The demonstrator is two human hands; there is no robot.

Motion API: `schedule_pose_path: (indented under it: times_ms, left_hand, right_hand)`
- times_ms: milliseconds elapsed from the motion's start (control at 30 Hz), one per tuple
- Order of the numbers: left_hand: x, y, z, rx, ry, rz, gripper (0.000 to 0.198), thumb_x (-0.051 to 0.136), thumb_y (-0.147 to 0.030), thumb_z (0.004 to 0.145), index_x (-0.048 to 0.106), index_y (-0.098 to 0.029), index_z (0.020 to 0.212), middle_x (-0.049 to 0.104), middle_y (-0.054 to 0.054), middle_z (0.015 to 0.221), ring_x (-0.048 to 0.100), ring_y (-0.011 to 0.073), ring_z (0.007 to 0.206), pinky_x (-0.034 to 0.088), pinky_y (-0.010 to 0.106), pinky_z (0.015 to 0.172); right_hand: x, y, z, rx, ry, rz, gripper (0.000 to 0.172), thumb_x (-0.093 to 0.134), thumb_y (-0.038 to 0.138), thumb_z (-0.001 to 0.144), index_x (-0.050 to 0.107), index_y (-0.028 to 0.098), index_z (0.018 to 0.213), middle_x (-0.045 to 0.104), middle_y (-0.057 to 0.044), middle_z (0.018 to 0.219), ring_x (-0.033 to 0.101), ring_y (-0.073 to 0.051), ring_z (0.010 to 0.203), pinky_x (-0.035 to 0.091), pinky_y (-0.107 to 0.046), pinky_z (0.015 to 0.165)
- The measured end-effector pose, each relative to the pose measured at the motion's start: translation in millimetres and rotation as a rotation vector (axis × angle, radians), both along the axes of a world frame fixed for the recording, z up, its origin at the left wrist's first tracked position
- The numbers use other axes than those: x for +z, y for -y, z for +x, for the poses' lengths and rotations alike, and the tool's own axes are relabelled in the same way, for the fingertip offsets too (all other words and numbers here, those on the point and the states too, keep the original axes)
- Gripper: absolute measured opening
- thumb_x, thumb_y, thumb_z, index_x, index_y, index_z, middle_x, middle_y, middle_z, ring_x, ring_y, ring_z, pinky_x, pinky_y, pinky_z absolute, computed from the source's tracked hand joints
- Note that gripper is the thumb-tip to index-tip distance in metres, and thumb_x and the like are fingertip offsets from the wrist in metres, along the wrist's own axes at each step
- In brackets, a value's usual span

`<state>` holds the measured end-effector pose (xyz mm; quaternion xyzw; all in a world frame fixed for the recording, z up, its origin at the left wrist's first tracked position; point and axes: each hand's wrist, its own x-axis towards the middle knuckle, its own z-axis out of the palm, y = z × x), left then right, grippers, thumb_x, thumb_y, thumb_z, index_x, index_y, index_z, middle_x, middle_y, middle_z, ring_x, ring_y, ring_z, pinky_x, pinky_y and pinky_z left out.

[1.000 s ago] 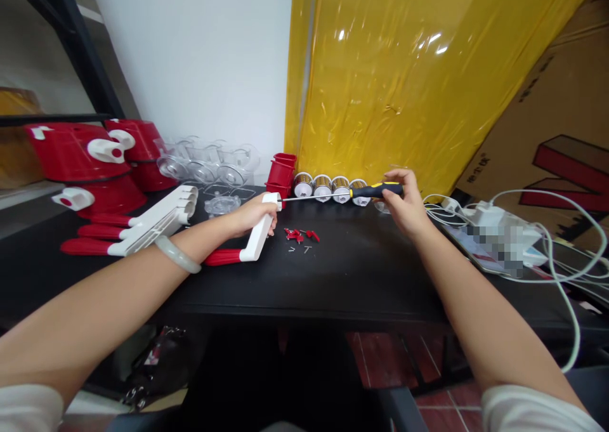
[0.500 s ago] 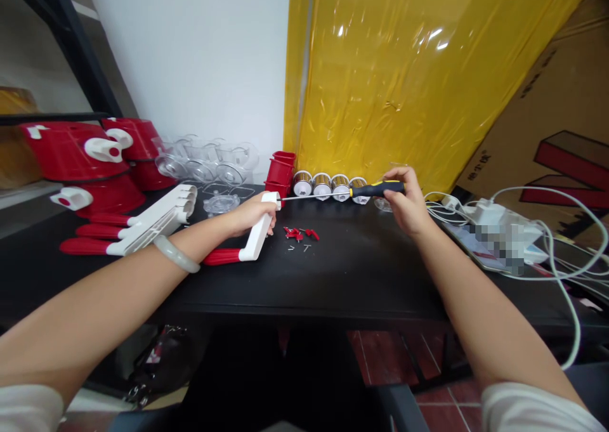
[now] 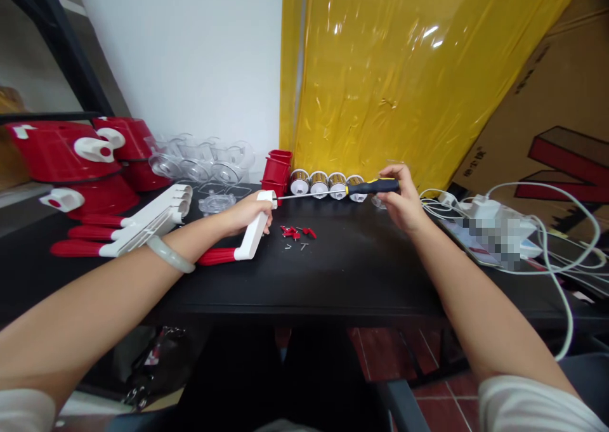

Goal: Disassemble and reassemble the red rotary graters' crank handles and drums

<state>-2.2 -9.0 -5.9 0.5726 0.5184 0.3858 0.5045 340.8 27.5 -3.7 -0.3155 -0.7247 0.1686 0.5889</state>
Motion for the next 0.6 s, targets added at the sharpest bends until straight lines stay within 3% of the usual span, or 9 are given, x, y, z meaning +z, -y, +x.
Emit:
schedule_pose_path:
  times_ms: [67,233,333,433,500,600]
  left_hand:
    - [0.3,0.8,0.3,-0.009,0.002,-0.001,0.037,0.057,-0.017,0.059,0.044,-0.021,0.093,0.058,-0.003,0.051,0.055,0.0166,0.042,0.049,0.026,0.044]
    - [-1.0,0.3,-0.1,-0.013,0.01,-0.005,0.037,0.057,-0.017,0.059,0.045,-0.021,0.094,0.058,-0.002,0.052,0.056,0.017,0.044,0.05,0.027,0.045]
    - [-1.2,-0.1,-0.4,-0.01,0.012,-0.01,0.037,0.057,-0.016,0.06,0.044,-0.022,0.094,0.059,-0.002,0.053,0.057,0.0171,0.046,0.051,0.028,0.047]
    - [-0.2,0.9,0.2,-0.012,0.008,-0.016,0.037,0.057,-0.016,0.06,0.044,-0.022,0.095,0.059,-0.002,0.053,0.056,0.0171,0.046,0.051,0.028,0.048]
    - [0.7,2.0,0.8,-0.005,0.007,-0.018,0.039,0.057,-0.016,0.059,0.043,-0.022,0.095,0.058,-0.002,0.053,0.056,0.0173,0.046,0.051,0.028,0.048]
    - [1.5,3.4,1.4,-0.01,0.006,-0.017,0.038,0.057,-0.016,0.06,0.044,-0.022,0.095,0.059,-0.002,0.054,0.056,0.0171,0.045,0.05,0.028,0.047]
  right_hand:
    - [1.2,1.4,-0.8,0.003,-0.031,-0.003,0.035,0.065,0.054,0.079,0.053,0.029,0.101,0.059,-0.001,0.096,0.06,-0.018,0.083,0.054,-0.032,0.07]
    - [5.3,7.4,-3.0,-0.111,0.059,-0.145,0.04,0.053,0.063,0.089,0.057,0.024,0.082,0.05,0.001,0.066,0.049,-0.015,0.055,0.046,-0.031,0.054]
    - [3.5,5.6,-2.6,-0.077,-0.004,-0.087,0.034,0.068,0.057,0.081,0.057,0.026,0.091,0.056,0.0,0.081,0.055,-0.016,0.066,0.051,-0.031,0.059]
    - [1.5,3.1,-1.8,0.02,-0.054,-0.029,0.045,0.078,0.054,0.07,0.055,0.029,0.1,0.058,0.0,0.096,0.06,-0.017,0.083,0.056,-0.031,0.069]
    - [2.3,4.1,-1.8,0.031,-0.064,-0.048,0.043,0.074,0.059,0.073,0.056,0.029,0.098,0.058,0.0,0.093,0.06,-0.017,0.08,0.056,-0.03,0.065]
    - [6.5,9.2,-2.9,-0.031,-0.021,-0.107,0.043,0.056,0.069,0.085,0.058,0.026,0.086,0.055,0.0,0.075,0.055,-0.015,0.061,0.049,-0.029,0.053]
